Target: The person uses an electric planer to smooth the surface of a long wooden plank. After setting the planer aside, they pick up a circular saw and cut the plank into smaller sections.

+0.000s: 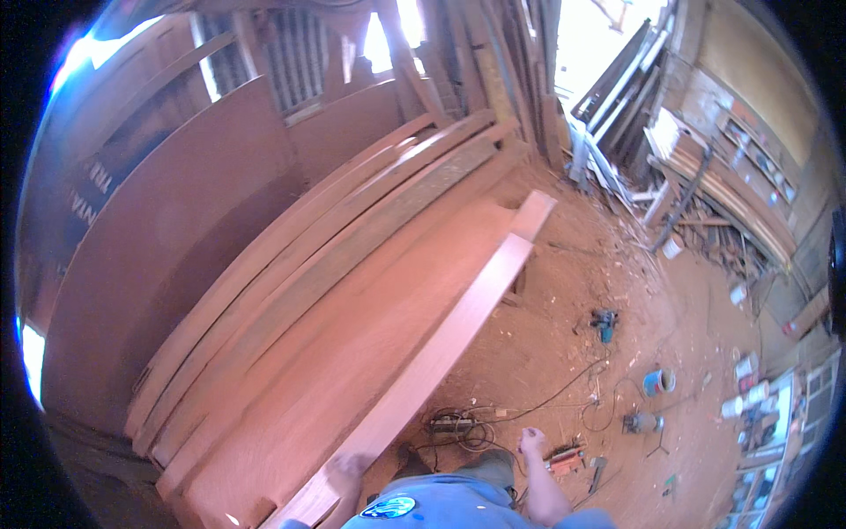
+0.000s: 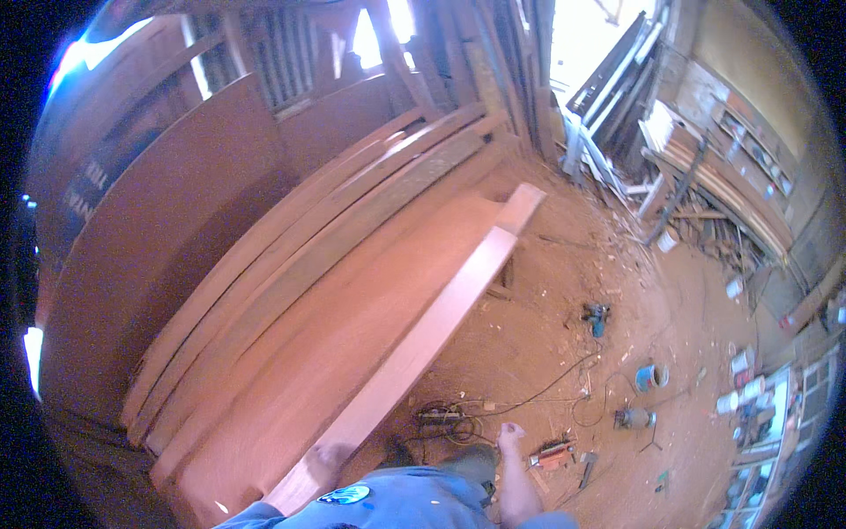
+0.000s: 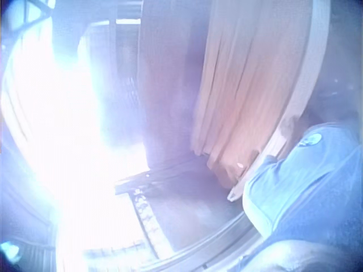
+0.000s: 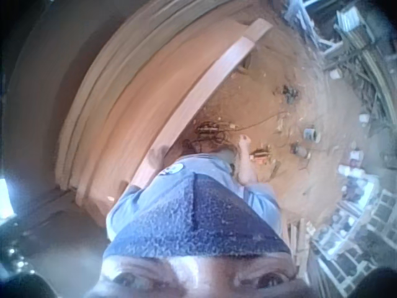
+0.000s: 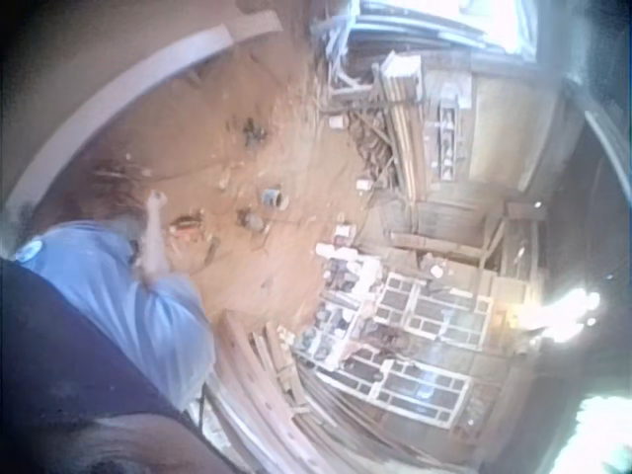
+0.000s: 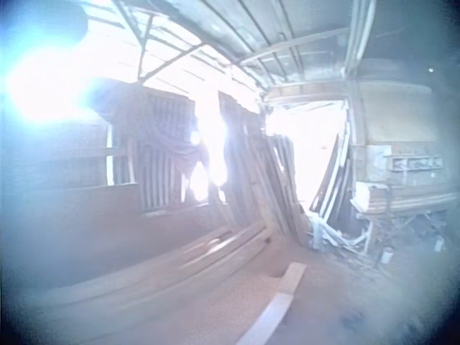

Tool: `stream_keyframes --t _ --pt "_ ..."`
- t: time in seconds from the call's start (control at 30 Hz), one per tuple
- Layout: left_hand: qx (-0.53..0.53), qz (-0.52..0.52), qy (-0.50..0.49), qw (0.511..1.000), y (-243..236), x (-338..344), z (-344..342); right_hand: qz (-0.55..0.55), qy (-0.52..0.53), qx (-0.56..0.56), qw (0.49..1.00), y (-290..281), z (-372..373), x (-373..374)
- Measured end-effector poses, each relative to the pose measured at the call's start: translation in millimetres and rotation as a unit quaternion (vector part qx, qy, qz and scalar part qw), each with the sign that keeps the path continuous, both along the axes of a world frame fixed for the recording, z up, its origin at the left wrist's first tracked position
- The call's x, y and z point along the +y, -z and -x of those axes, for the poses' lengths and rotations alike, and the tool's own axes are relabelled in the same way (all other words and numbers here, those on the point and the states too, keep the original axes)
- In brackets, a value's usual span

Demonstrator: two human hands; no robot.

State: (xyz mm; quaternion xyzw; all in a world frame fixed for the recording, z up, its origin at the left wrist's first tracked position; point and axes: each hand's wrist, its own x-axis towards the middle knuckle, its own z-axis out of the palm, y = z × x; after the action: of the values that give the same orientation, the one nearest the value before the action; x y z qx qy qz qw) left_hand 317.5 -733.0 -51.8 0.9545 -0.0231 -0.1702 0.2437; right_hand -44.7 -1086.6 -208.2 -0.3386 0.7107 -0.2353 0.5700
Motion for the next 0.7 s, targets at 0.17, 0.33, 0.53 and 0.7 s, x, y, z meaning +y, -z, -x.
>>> stream_keyframes --t 0.17,0.33,0.53,0.7 --pt "-0.001 0.211 -0.472 0.856 22 163 -34 0.290 -0.223 0.163 0.916 29 -123 -14" --pt "0.140 0.464 -0.586 0.649 59 226 -55 0.253 -0.279 0.209 0.902 -110 -296 -11" --pt "0.162 0.545 -0.607 0.555 98 222 -73 0.123 -0.230 0.337 0.905 -95 -381 -40" --pt "0.108 0.549 -0.620 0.550 144 245 -65 -0.024 -0.357 0.097 0.929 -72 -406 -48"
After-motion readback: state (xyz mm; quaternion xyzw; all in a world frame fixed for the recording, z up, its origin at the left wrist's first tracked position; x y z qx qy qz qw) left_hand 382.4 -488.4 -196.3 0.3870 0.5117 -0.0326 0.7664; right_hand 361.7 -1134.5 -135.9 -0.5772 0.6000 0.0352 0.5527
